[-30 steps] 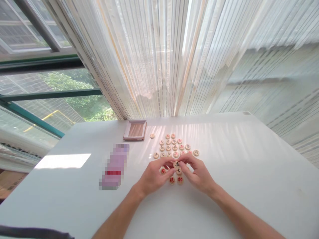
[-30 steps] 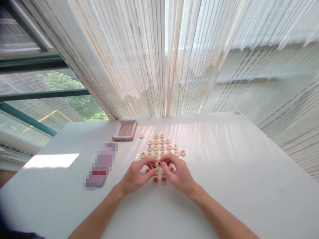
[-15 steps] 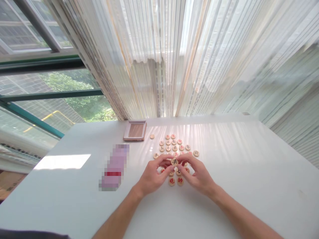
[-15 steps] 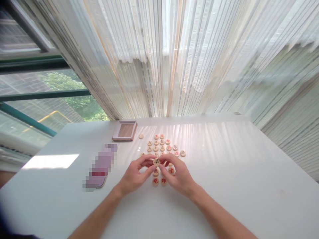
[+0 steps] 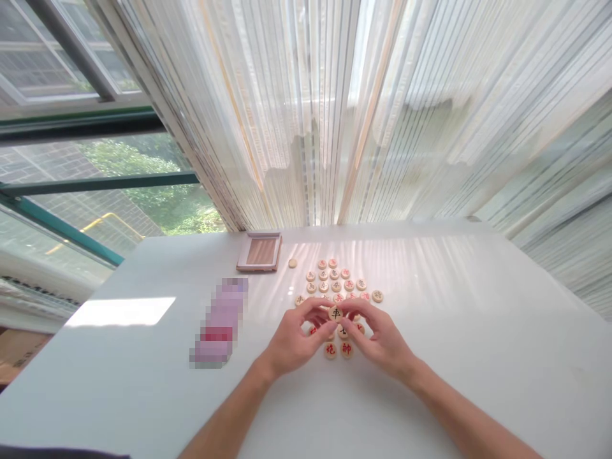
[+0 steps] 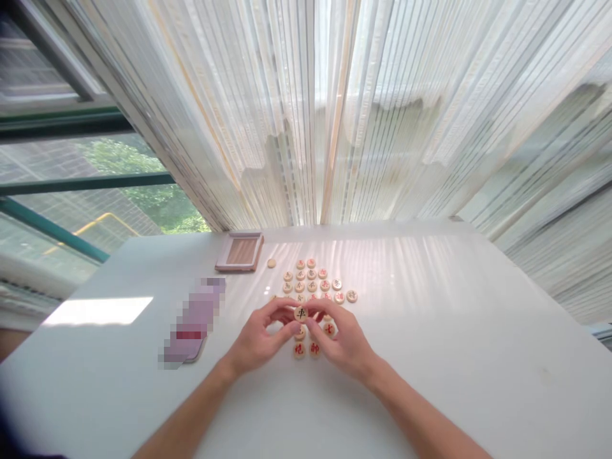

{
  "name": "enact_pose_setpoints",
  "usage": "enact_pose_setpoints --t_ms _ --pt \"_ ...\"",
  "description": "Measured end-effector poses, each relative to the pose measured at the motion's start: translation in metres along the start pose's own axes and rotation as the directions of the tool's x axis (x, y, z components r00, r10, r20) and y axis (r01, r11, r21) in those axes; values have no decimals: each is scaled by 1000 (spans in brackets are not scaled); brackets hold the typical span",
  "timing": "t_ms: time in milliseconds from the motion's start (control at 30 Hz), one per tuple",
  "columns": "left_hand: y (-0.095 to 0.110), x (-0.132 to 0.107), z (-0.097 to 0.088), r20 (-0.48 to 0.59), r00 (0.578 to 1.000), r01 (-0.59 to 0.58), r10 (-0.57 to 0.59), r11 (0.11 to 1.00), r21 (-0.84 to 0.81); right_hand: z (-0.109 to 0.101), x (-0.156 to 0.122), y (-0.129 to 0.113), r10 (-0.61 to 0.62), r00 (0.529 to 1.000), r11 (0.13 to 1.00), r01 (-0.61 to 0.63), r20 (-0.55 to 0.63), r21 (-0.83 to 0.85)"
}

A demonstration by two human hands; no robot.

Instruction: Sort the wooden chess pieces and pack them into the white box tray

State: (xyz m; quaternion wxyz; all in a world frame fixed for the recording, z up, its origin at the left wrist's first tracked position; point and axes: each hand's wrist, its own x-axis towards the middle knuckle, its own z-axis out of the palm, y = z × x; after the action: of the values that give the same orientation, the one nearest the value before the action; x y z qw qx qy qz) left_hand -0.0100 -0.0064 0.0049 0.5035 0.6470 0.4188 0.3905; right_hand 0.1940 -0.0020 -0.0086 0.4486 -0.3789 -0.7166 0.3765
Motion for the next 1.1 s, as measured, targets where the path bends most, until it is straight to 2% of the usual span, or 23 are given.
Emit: enact_pose_setpoints --t_ms 233,367,600,800,1100 --pt "1 0 -1 24 996 84 -82 994 -72 2 -1 1 -4 1000 1000 3 -11 -18" --pt "-1 0 0 28 996 88 -85 990 -106 3 0 1 -35 999 999 35 -4 -24" --pt "-6 0 3 -29 993 114 -119 984 -138 6 -3 -1 -79 996 997 80 35 -19" --pt "-5 0 6 -57 996 69 -75 993 -100 7 -4 1 -134 991 988 136 30 -72" --pt "-5 -3 3 -4 1000 18 -18 998 -57 6 -4 4 -147 989 983 146 2 -109"
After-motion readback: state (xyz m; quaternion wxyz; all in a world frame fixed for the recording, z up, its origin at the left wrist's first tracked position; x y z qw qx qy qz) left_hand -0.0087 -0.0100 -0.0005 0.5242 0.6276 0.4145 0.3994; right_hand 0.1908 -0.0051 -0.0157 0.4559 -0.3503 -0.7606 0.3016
